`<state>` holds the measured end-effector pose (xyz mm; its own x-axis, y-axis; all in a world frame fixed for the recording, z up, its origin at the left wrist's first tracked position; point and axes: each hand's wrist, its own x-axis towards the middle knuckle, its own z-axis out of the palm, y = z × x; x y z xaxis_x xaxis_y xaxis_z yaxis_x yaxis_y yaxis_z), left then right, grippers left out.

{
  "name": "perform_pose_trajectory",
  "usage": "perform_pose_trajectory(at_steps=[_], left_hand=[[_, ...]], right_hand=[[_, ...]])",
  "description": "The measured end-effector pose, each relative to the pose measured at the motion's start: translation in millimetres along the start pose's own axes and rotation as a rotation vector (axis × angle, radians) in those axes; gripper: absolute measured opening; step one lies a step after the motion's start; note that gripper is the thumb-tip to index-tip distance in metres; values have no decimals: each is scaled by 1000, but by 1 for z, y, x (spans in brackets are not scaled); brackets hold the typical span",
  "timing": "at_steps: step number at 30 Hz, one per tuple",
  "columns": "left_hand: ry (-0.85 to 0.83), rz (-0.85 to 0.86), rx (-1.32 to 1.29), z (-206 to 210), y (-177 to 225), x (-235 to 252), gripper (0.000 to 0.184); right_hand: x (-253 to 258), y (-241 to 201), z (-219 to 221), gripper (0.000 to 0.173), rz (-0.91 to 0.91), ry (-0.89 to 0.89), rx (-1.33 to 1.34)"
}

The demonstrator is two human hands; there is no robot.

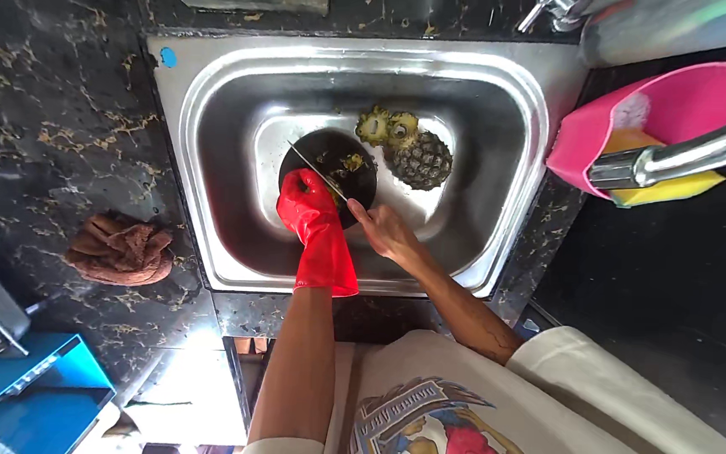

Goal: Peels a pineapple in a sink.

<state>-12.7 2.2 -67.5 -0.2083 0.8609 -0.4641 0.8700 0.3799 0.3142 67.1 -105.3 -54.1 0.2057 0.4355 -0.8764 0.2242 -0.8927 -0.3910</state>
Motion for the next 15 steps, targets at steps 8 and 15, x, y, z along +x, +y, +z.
perform_pose_trajectory(at_steps=[8,15], left_hand=[[-22,1,-57,-1,-1,1,25],[-23,39,-52,0,-8,-1,28]], right_hand=[[22,5,-3,84,10,-106,129],[37,7,-4,79,51,-219,236]])
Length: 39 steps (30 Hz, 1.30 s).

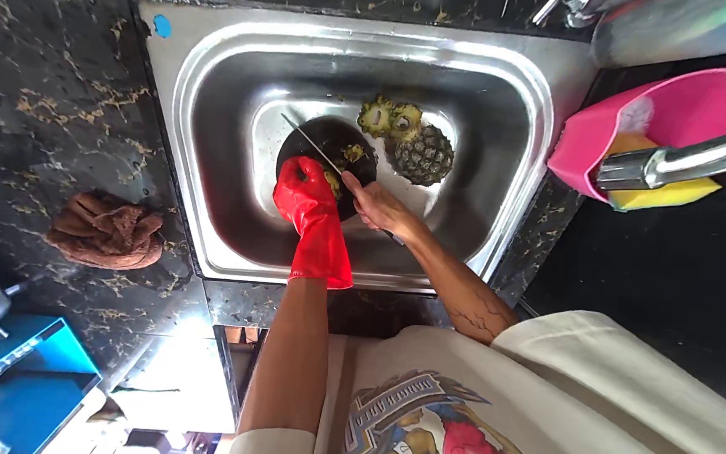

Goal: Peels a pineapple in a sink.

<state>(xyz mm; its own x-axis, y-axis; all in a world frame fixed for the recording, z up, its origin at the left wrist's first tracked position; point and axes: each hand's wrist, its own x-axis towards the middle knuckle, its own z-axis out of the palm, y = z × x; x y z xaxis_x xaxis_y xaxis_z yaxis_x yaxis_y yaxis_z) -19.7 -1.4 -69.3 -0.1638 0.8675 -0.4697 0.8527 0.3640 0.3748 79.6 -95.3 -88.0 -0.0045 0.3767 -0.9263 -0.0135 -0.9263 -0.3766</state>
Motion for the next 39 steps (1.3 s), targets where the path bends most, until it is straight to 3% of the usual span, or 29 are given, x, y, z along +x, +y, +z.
perform_pose_trajectory(at_steps=[8,16,18,20,23,26,28,30,35,39], left_hand=[[31,-25,30,4,0,2,25],[2,-54,60,-3,6,0,25],[-13,-20,65,-4,9,5,27],[-48,36,89,-9,2,1,30],[-76,237,0,-13,-10,8,37],[-98,297,-252,-23,-23,7,44],[-42,232,-265,-28,-22,-1,40],[-19,207,-224,-21,-23,-7,35],[87,179,-393,14,-33,-14,28],[87,175,-412,12,-29,-10,24]], right_hand=[[12,-4,-4,83,-19,-15,-60],[-5,30,-6,89,28,34,-132],[6,39,-18,80,-4,-31,-2],[1,54,-27,68,64,-111,292],[-13,50,-39,66,2,0,524],[-34,46,-26,77,-189,199,175],[-51,35,-12,84,-202,312,-162],[-64,28,4,85,-198,387,-339],[-69,19,15,82,-126,416,-505],[-66,21,18,81,-134,411,-508]])
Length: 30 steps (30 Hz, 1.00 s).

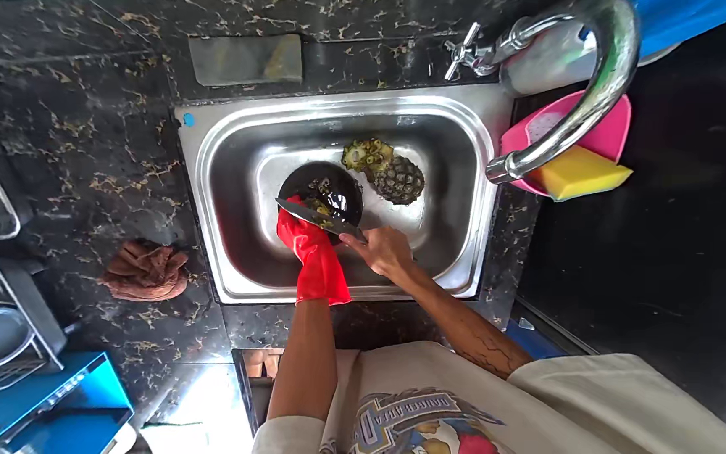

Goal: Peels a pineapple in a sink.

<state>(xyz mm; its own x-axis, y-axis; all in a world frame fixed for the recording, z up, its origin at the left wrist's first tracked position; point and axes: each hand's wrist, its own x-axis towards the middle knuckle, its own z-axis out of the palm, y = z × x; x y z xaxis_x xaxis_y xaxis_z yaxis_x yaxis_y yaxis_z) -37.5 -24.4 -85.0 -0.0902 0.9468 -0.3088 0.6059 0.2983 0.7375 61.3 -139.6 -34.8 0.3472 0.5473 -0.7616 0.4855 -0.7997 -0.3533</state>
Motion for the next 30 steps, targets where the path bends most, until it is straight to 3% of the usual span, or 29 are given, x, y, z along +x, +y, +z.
perform_pose_trajectory(at_steps=[4,7,8,12,15,18,23,30], left_hand=[[-152,-304,39,-11,56,0,28],[0,-76,49,3,5,3,22],[0,-74,93,2,1,3,23],[-88,-232,72,-12,43,3,26],[17,-126,-13,-1,24,1,25],[20,-192,106,-4,34,2,29],[55,-28,279,6,12,6,37],[6,-88,308,2,20,7,31]], right_hand=[[-1,3,2,81,-23,3,16],[3,-4,-5,84,6,-80,-41],[3,-6,-6,86,20,-100,-54],[12,-18,-5,87,46,-112,-40],[24,-28,-5,86,0,-93,18],[24,-26,-8,87,9,-111,32],[36,-34,-10,86,20,-98,80],[37,-24,-11,85,62,-154,123]])
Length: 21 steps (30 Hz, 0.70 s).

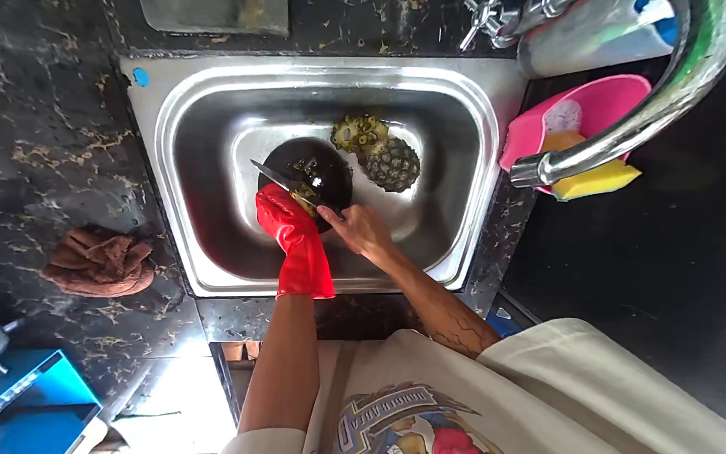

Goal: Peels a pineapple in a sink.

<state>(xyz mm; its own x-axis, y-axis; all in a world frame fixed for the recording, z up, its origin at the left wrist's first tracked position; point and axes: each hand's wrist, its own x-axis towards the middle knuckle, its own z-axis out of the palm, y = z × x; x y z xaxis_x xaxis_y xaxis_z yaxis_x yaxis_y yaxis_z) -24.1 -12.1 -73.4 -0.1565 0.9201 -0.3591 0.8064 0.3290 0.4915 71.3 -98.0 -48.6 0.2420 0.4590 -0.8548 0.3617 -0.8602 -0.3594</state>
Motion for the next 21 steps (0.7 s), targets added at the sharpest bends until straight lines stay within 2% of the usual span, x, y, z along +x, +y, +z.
perform_pose_trajectory(at_steps=[4,8,10,12,17,21], left_hand=[[13,21,-42,-1,-3,-3,30],[-52,-6,-88,-14,17,-7,33],[-21,13,-65,-9,10,-5,32],[-65,8,-80,-14,15,-7,31],[-70,11,-61,-15,12,-4,33],[-58,-18,-61,-8,0,2,34]], right_hand=[[15,-7,-3,87,-25,-72,105],[17,10,-4,85,-46,-108,140],[25,7,-3,85,-53,-125,144],[33,1,-3,85,-72,-141,152],[27,22,5,84,-74,-119,159],[43,14,11,81,-81,-114,195]])
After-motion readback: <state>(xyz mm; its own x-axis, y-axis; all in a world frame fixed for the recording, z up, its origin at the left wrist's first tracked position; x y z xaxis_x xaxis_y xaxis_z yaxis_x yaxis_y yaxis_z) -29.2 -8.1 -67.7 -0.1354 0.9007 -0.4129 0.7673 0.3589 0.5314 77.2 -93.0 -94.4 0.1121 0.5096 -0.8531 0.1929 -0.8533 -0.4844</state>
